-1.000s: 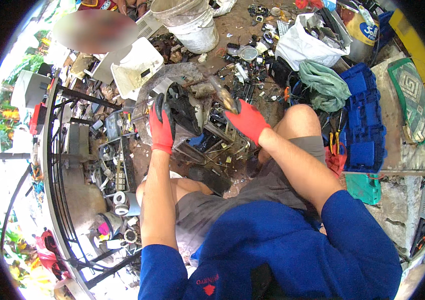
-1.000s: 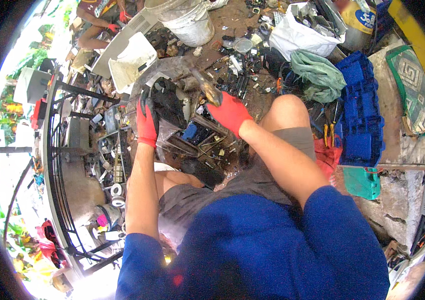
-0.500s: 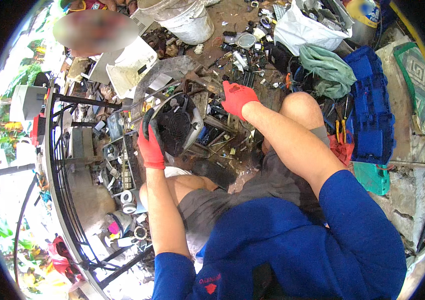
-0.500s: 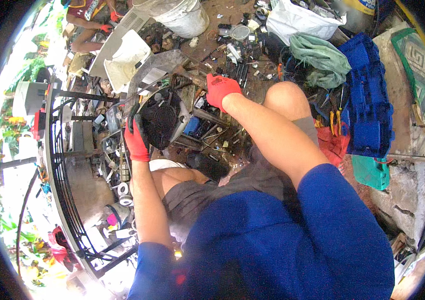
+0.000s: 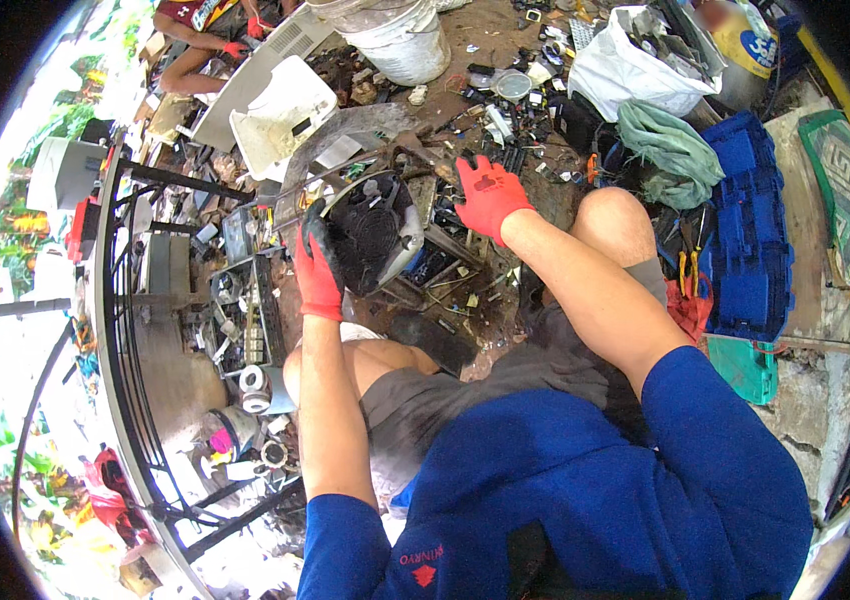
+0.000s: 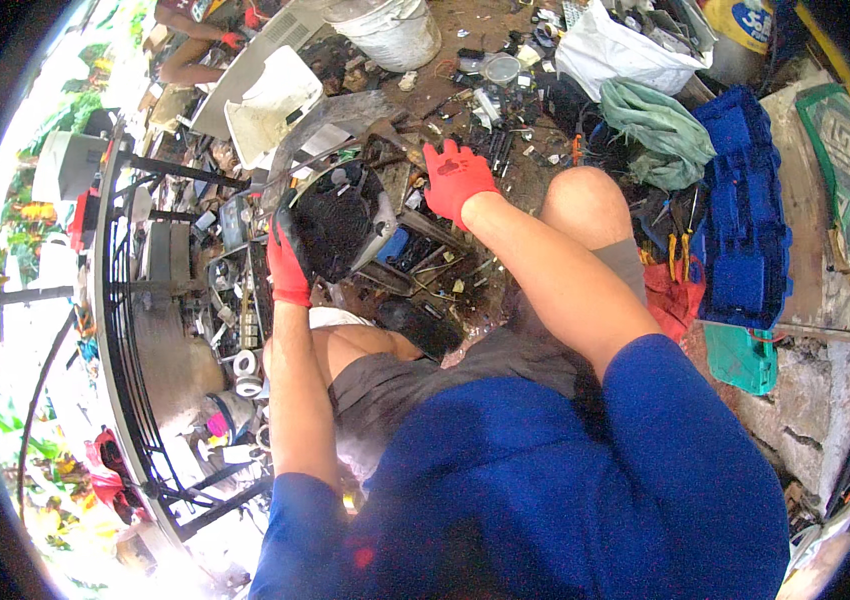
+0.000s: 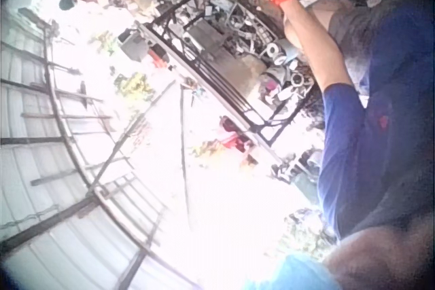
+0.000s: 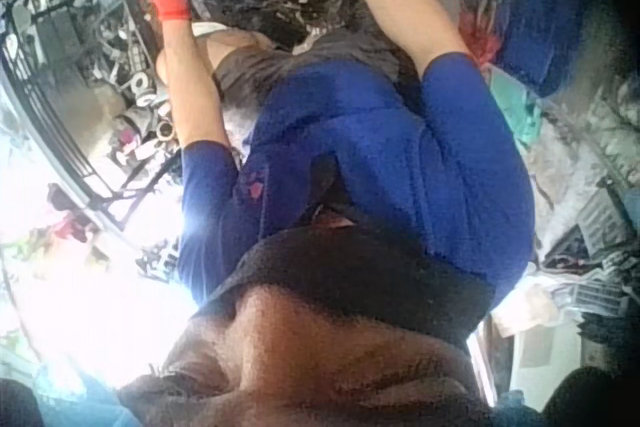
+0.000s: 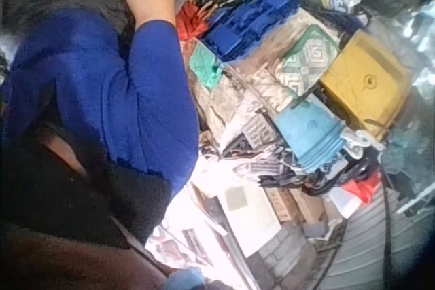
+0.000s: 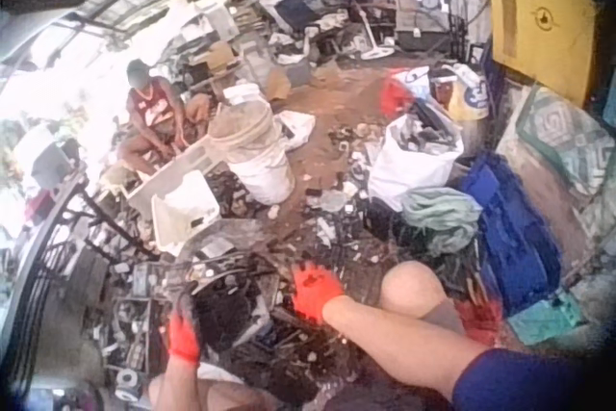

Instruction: The person sits on the floor in a cluttered workshop and disassembles a small electric motor. They remove the outer casing, separate the fan and internal components, and use pliers to cut wires.

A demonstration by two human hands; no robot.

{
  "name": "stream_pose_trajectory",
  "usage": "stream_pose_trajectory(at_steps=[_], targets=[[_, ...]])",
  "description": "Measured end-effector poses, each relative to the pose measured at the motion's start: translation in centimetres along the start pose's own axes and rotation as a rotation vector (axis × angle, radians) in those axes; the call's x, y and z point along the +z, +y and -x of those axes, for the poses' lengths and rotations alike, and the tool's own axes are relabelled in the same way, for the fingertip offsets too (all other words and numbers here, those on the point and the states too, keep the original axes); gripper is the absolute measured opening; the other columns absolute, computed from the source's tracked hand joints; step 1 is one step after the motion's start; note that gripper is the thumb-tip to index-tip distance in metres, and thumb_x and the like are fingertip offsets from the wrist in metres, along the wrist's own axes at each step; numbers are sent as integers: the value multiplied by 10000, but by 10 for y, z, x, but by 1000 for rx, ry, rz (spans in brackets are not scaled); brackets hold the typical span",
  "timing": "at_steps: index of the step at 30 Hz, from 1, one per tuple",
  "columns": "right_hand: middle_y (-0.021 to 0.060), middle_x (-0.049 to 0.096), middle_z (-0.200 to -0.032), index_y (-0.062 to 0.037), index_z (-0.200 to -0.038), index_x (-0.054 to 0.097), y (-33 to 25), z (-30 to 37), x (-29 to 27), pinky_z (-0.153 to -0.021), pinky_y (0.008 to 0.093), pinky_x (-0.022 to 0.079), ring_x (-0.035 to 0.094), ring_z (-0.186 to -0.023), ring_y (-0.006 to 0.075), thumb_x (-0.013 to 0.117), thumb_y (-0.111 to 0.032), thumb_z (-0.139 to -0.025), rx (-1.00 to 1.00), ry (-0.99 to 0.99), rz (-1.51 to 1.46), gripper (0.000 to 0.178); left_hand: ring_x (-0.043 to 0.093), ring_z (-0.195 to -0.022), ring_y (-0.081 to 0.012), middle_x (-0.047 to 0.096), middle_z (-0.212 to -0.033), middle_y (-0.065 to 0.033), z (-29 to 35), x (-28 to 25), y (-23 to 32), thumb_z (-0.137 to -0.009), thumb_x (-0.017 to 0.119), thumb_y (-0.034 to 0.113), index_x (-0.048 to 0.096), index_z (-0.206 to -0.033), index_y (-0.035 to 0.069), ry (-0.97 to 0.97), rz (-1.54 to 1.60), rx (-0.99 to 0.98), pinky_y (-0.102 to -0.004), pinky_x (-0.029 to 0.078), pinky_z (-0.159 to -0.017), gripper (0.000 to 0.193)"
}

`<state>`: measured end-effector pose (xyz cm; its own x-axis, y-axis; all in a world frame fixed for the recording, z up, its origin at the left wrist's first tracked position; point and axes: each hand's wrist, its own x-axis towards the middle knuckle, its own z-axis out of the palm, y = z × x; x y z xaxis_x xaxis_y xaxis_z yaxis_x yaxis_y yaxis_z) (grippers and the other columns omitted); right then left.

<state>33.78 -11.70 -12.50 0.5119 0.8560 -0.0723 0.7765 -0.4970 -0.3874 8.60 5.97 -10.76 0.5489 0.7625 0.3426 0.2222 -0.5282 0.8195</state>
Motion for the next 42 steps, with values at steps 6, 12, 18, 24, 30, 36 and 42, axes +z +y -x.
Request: stream_pose_trajectory(at_steps=[6,12,18,24,30,36,42], targets=[[218,482,-1349,-69,-1404,418,-8,4,1,-975,474,446,514,-1208,371,647,-379,-845,-93,183,-37,679,519,-1234,-256,560,-1333,-155,5,11,18,-969,561,205,500,-1358,11,12,-37,-112,-360,373,-1068,439],[237,517,-1314,-54,-1396,415,-12,11,-3,-973,469,453,547,-1174,397,619,-348,-837,-16,121,50,663,509,-1233,-228,519,-1346,-144,6,8,28,-778,772,104,427,-1396,17,-105,-15,-99,-351,382,-1071,713],[260,606,-1219,-10,-1374,430,12,-8,22,-947,430,485,593,-1140,379,567,-268,-805,184,-130,-233,640,459,-1295,-309,472,-1392,-204,19,16,36,-757,801,181,399,-1415,6,60,-163,-90,-380,354,-1091,790],[283,603,-1212,27,-1313,457,18,-9,35,-973,441,469,586,-1137,412,620,-352,-791,217,-46,-417,665,502,-1270,-333,505,-1379,-228,73,26,-1,-785,767,188,334,-1459,3,82,-51,-240,-371,388,-1060,822],[261,609,-1219,5,-1299,470,21,-9,27,-975,439,470,591,-1132,400,631,-335,-798,245,-75,-377,626,572,-1185,-308,575,-1307,-215,67,70,5,-770,786,249,319,-1480,39,263,-49,-348,-376,422,-1015,875],[250,599,-1244,-7,-1302,483,20,-10,28,-986,430,467,578,-1160,388,614,-318,-786,239,-68,-437,617,571,-1124,-451,593,-1216,-303,50,64,3,-826,666,358,414,-1399,10,236,-330,-428,-467,460,-948,716],[250,596,-1248,-9,-1311,485,10,-7,27,-986,438,466,574,-1163,390,613,-321,-778,257,-40,-509,631,652,-934,-426,680,-981,-243,-25,-13,63,-852,563,308,590,-1190,42,62,-893,-136,-510,513,-818,431]])
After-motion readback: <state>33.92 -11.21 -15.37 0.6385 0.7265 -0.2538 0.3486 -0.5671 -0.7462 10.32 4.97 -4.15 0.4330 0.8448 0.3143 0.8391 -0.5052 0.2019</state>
